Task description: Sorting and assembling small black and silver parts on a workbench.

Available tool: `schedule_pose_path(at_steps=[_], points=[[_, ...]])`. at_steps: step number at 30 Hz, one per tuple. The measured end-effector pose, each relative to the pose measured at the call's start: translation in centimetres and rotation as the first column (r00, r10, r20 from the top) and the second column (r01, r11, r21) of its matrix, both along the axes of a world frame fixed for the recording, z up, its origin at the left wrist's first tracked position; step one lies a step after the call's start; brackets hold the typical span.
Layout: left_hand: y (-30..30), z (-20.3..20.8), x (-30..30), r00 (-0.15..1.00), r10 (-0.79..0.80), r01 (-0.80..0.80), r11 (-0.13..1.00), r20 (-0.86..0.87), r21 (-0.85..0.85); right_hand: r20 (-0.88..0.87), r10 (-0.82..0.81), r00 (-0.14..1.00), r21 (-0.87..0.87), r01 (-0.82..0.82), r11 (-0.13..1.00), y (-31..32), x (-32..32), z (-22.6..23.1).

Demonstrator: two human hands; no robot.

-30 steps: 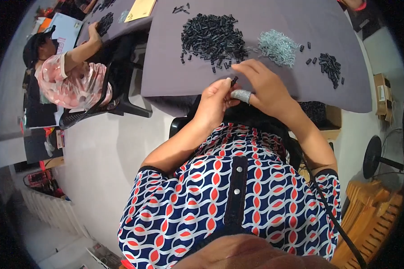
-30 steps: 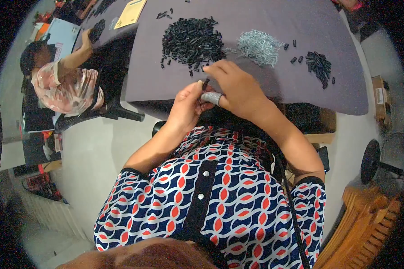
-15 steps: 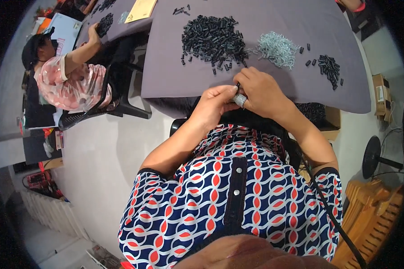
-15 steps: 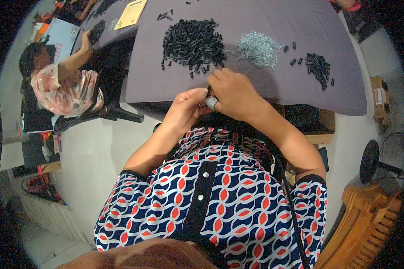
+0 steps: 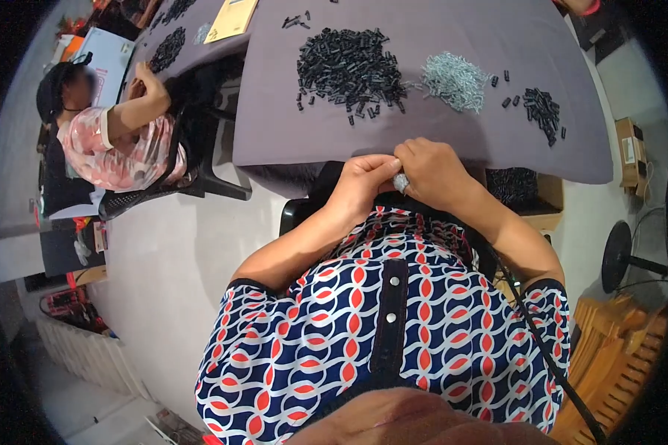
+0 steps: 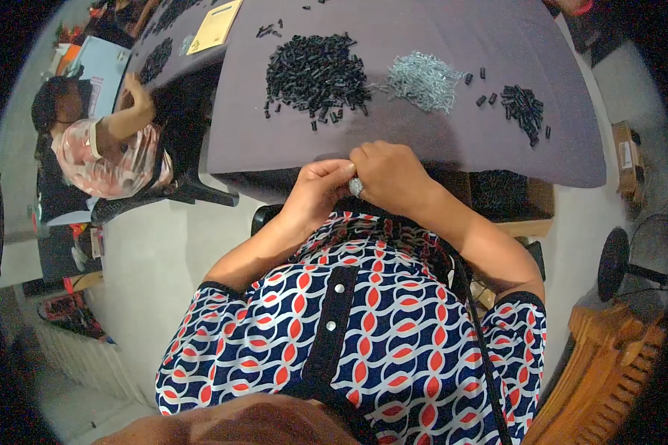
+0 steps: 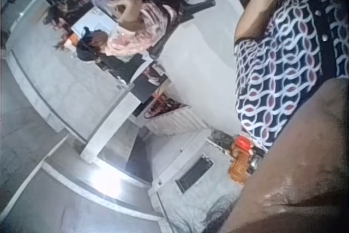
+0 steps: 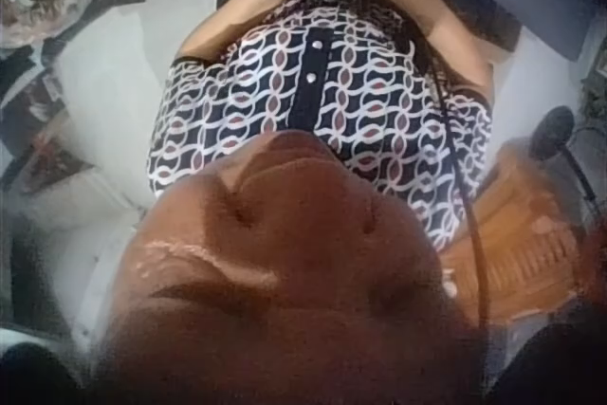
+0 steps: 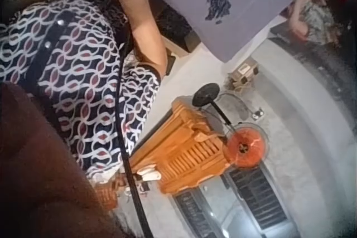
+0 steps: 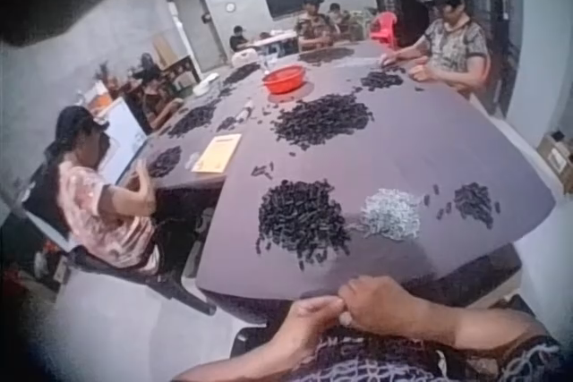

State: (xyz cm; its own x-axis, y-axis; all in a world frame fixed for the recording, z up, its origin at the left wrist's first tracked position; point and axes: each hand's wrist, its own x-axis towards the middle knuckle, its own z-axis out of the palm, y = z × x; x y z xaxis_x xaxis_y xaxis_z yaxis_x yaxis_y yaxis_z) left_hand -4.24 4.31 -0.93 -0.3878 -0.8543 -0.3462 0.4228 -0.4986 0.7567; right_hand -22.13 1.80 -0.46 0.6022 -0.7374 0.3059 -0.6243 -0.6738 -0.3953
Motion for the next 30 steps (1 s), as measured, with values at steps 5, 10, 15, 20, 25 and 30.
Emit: schedule_pose_path(at_steps=[5, 10, 15, 20, 25, 30], points=[[-1.3, 1.3, 0.7, 0.815, 0.131, 0.259, 0.791, 0.565, -0.555, 0.116, -0.073, 0.991, -0.147, 0.09, 0.985, -0.4, -1.8, 1.1], [-5.2, 1.7, 3.9, 0.4, 0.6, 0.262, 0.649, 0.693, -0.714, 0.013, -0.469, 0.883, -0.338, 0.446, 0.829, -4.4, -9.1, 1.4], [-6.9, 0.2, 4.1, 0.143, 0.6, 0.485, 0.651, 0.787, -0.584, -0.175, -0.649, 0.741, -0.196, 0.619, 0.76, -5.9, -13.1, -0.1], [-7.5, -0.6, 4.4, 0.141, 0.661, 0.523, 0.582, 0.737, -0.623, 0.02, -0.569, 0.822, -0.284, 0.55, 0.785, -5.9, -11.3, 0.1], [-7.6, -0.7, 4.9, 0.196, 0.639, 0.466, 0.606, 0.743, -0.644, 0.118, -0.304, 0.945, -0.275, 0.325, 0.905, -5.4, -6.6, -1.0], [-7.5, -0.4, 5.2, 0.206, 0.63, 0.408, 0.64, 0.749, -0.651, 0.102, -0.446, 0.889, -0.237, 0.457, 0.857, -7.1, -6.0, -2.3]])
